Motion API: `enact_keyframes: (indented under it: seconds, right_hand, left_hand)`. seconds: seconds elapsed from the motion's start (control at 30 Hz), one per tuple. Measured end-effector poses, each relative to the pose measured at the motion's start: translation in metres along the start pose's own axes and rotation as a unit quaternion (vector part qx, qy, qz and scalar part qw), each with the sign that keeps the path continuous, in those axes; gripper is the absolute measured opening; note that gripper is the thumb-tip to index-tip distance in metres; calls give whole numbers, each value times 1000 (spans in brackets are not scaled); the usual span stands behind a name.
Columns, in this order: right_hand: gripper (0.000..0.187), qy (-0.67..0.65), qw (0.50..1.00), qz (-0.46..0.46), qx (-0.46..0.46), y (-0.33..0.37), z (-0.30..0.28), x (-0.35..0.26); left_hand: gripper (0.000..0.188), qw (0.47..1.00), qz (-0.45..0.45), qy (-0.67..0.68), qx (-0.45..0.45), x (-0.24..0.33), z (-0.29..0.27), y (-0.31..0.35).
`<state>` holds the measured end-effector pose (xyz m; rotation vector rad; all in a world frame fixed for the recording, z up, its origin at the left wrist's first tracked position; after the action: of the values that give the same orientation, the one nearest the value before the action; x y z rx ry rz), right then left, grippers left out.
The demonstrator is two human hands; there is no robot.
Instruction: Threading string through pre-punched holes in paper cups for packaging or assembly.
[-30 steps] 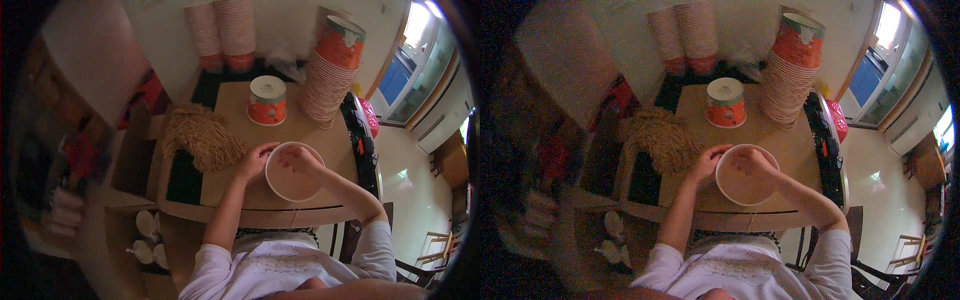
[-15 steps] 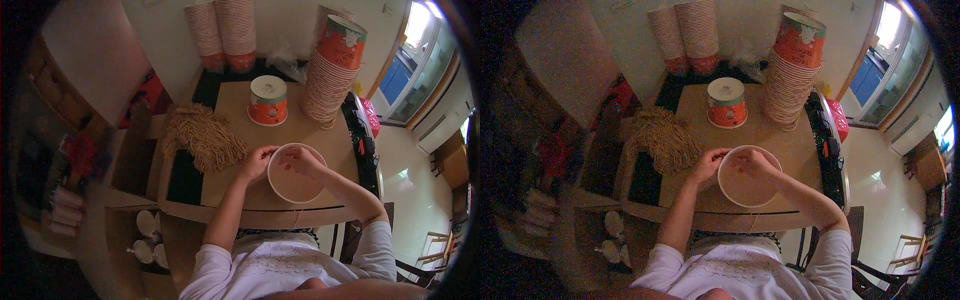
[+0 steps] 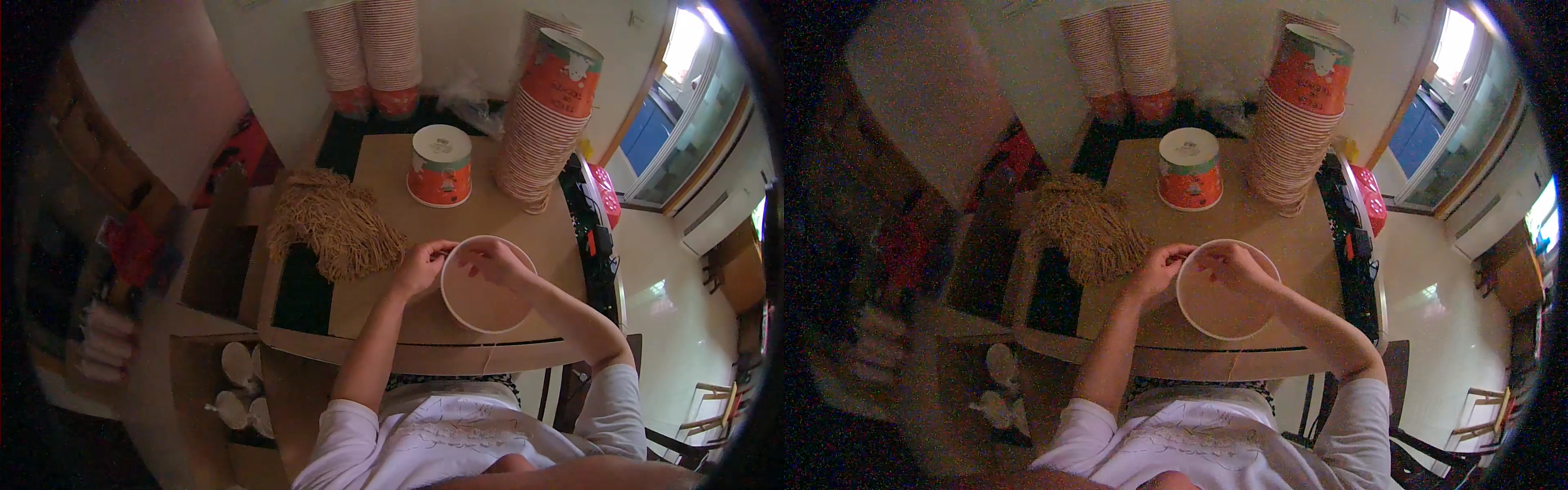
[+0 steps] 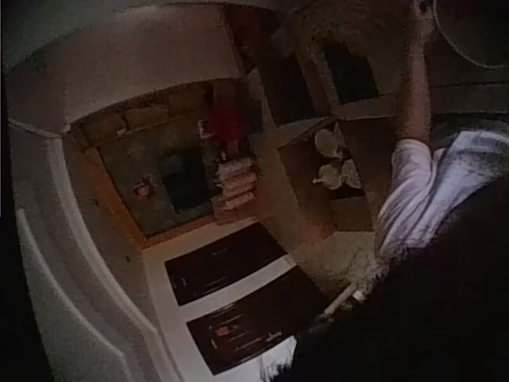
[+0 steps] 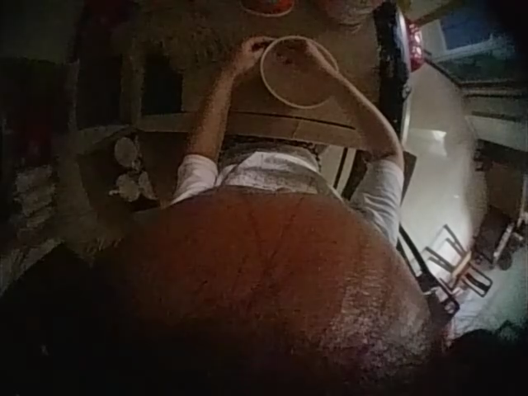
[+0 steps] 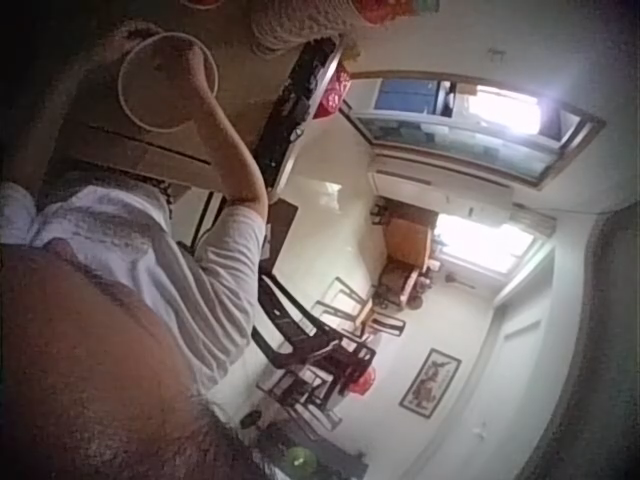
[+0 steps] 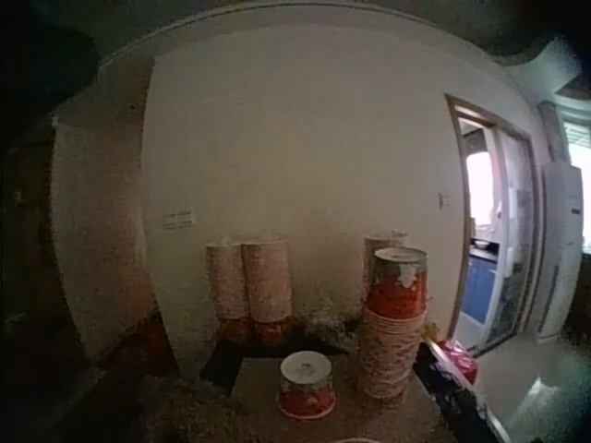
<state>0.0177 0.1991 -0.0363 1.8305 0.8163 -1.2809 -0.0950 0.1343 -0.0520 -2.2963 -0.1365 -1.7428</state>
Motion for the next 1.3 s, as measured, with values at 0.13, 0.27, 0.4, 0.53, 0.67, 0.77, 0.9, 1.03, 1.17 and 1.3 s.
enact_keyframes:
  seconds: [0.13,0.27,0.4,0.53,0.67,0.77,0.9,1.03,1.17,1.3]
  right_hand:
    - [21,9,1000,-12,-2,2,2,-4]
    - [21,34,999,-26,0,-4,1,4]
    - [20,33,999,-35,0,-8,2,9]
    - [19,22,997,-73,-2,-17,-3,23]
    - [16,29,999,-23,-28,-6,1,7]
    - [19,99,995,-21,8,18,-11,-12]
    - [25,193,979,-64,-27,72,-2,-84]
    - [28,-23,986,-116,-115,86,60,-78]
    - [30,384,825,-363,-202,67,153,-134]
    - [16,757,554,-271,-215,24,148,-125]
  left_hand:
    - [24,1000,0,1,0,-2,0,1]
    - [23,1000,20,-7,2,-5,-1,0]
    - [19,999,10,-40,19,-8,-2,-1]
    - [16,995,-18,-91,32,1,-4,-3]
    - [13,992,1,-125,34,-2,-6,-5]
    - [11,992,29,-108,54,-2,-9,-4]
    - [11,981,-161,102,21,-37,-15,1]
    - [11,956,-238,168,-24,-31,-8,1]
    - [14,931,-257,251,-62,-43,-6,-1]
    - [20,908,-246,332,-70,-33,-9,19]
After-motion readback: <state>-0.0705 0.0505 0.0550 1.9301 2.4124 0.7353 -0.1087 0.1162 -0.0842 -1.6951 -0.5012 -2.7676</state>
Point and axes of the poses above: each hand's wrist, its own y-axis away from the middle knuckle, its own z-axis out of the palm, x = y × z, the point moved 7 cm from there along -y, towards the middle knuckle, and after that the axes turned 7 degrees about -y, right-handed, at the moved point
